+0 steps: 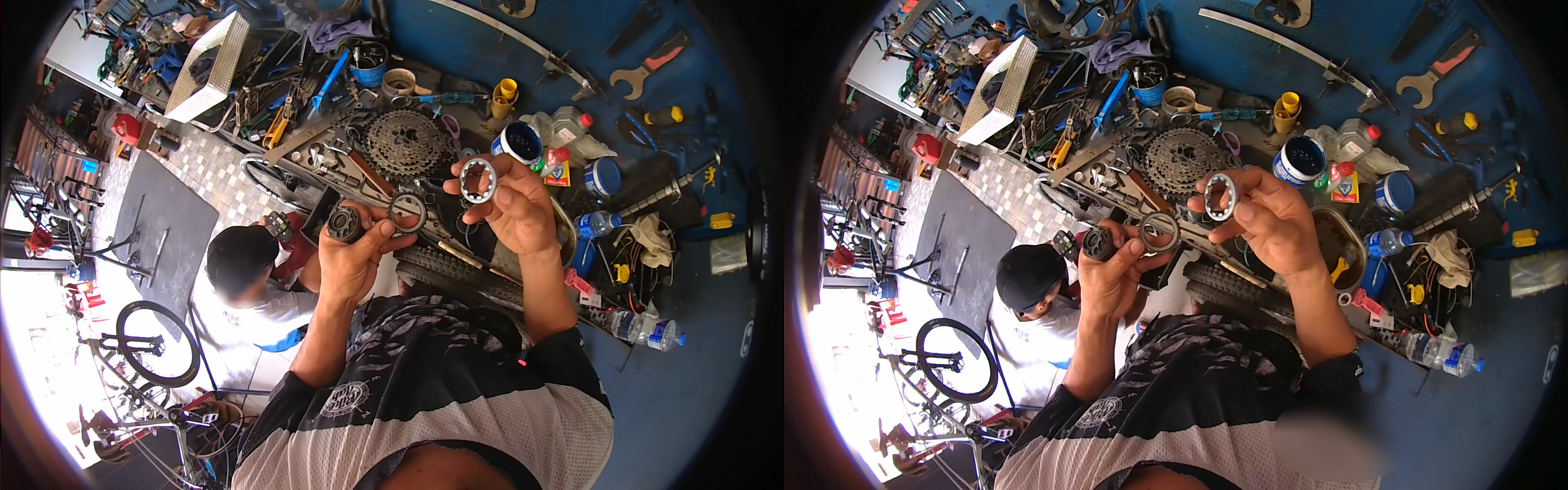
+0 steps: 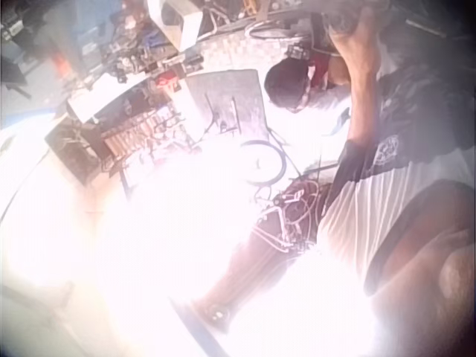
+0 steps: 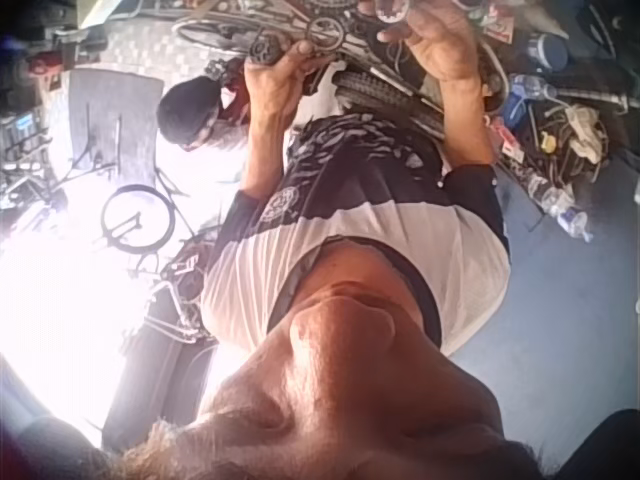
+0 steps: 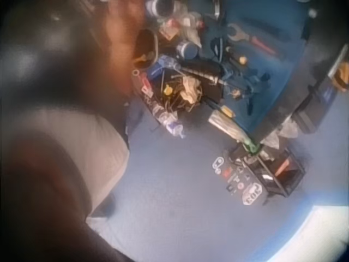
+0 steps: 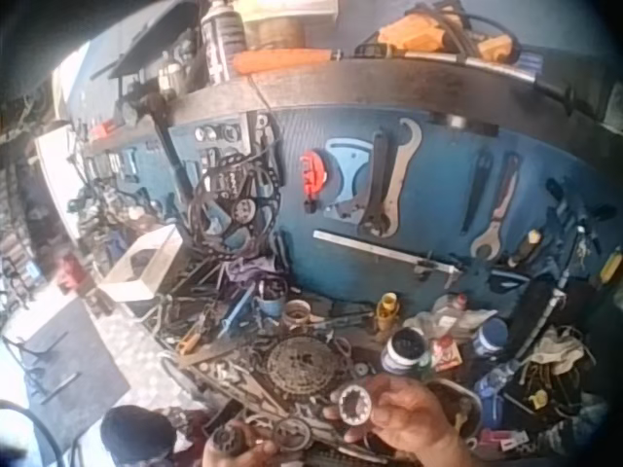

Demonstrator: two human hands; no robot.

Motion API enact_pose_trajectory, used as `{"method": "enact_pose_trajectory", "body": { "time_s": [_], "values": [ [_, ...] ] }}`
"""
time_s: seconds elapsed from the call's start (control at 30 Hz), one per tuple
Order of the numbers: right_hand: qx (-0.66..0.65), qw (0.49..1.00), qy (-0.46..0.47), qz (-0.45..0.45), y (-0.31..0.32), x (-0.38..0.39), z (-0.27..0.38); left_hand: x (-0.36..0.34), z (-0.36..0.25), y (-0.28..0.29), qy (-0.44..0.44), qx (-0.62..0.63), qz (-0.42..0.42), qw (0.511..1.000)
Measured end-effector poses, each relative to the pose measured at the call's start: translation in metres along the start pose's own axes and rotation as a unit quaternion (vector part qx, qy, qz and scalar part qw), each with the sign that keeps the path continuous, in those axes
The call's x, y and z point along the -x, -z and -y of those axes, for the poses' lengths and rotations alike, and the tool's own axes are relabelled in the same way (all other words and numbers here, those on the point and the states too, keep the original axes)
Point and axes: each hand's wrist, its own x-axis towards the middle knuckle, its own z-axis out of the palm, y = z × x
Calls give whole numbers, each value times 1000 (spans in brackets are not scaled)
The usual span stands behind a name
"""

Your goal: The person disassembles a bicycle hub, removes the bearing and seal, and uses a hammer to tap the seal. They then reassemble the bearing and seal into the hub housing, rotating the inner ring to check fit.

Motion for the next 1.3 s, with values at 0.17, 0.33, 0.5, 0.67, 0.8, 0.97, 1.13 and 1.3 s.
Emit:
{"method": "enact_pose_trajectory", "body": {
  "time_s": [0.17, 0.33, 0.5, 0.67, 0.8, 0.97, 1.13, 1.3],
  "values": [
    [234, 968, 81, -29, -17, 0, -8, -1, 1, -2, 9, 19, -6, 1000],
    [524, 844, 110, -45, -48, -6, 2, -2, 1, -2, 9, 27, -3, 1000],
    [586, 804, 99, -35, -57, -10, 5, -2, 0, -2, 4, 11, -1, 1000],
    [578, 807, 113, -43, -54, -11, 8, 1, -3, -5, 1, -9, -25, 1000],
    [584, 801, 129, -30, -51, -13, 11, 2, -1, -5, -13, -18, -34, 999],
    [579, 806, 118, -30, -50, -13, 10, 3, -1, -6, -16, -44, -46, 998],
    [579, 806, 117, -29, -46, -12, 8, 4, 0, -10, -31, -71, -51, 996],
    [586, 803, 109, -20, -46, -12, 7, 6, -4, -14, -25, -71, -55, 996]
  ]
}}
